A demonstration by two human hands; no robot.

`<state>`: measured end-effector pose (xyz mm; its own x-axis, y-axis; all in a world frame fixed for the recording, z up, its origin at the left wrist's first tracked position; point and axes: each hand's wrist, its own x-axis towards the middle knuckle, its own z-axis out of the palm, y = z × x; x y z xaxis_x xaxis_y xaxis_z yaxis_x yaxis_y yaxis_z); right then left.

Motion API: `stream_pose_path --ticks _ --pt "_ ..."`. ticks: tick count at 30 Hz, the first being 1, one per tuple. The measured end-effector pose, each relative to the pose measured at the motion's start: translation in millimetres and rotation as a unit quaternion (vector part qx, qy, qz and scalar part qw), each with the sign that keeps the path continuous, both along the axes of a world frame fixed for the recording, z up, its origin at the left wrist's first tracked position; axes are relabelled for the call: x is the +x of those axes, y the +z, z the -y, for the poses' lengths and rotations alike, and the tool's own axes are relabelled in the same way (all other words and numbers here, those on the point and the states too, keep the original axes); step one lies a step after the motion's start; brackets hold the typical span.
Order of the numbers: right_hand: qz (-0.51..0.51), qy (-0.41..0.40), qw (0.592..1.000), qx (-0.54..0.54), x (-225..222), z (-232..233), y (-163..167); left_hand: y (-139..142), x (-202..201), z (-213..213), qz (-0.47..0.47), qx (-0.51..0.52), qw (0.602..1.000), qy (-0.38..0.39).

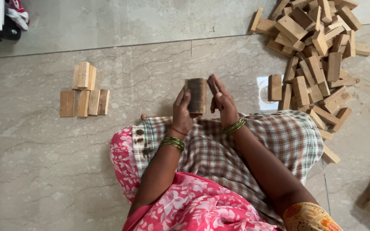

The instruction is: The person sits on the floor and sands small wooden blocks by hand, rubbing a sanding block over the faces of one block at a time and setting finished blocks in a small pile beside them, with a large pile of unsanded blocks nearby.

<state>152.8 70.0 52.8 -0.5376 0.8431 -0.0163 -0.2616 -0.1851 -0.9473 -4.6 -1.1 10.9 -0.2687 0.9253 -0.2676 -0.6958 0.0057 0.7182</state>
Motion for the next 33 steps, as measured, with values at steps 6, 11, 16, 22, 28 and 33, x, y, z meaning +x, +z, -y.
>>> stream_pose_path --ticks 6,11,16,22,28,33 --pt "0.129 0.037 0.913 0.385 -9.1 18.9 -10.0 12.9 -9.2 -8.0 0.103 -0.039 0.992 0.065" --pt "0.166 0.055 0.900 0.400 -10.2 27.6 -3.3 16.9 -12.7 -4.1 0.126 0.013 0.992 0.012" --pt "0.204 -0.032 0.909 0.362 -7.6 11.6 14.7 20.9 -3.8 1.0 0.052 0.028 0.996 -0.070" --pt "0.232 0.046 0.840 0.488 -5.0 29.6 35.3 29.5 -12.7 -3.3 0.144 -0.061 0.987 0.020" --pt "0.232 -0.022 0.864 0.446 -3.9 14.6 44.6 17.7 0.3 -1.1 0.015 -0.035 0.999 -0.025" --pt "0.204 0.058 0.839 0.502 -3.1 29.3 30.9 20.6 -11.1 -3.3 0.147 -0.055 0.986 0.060"
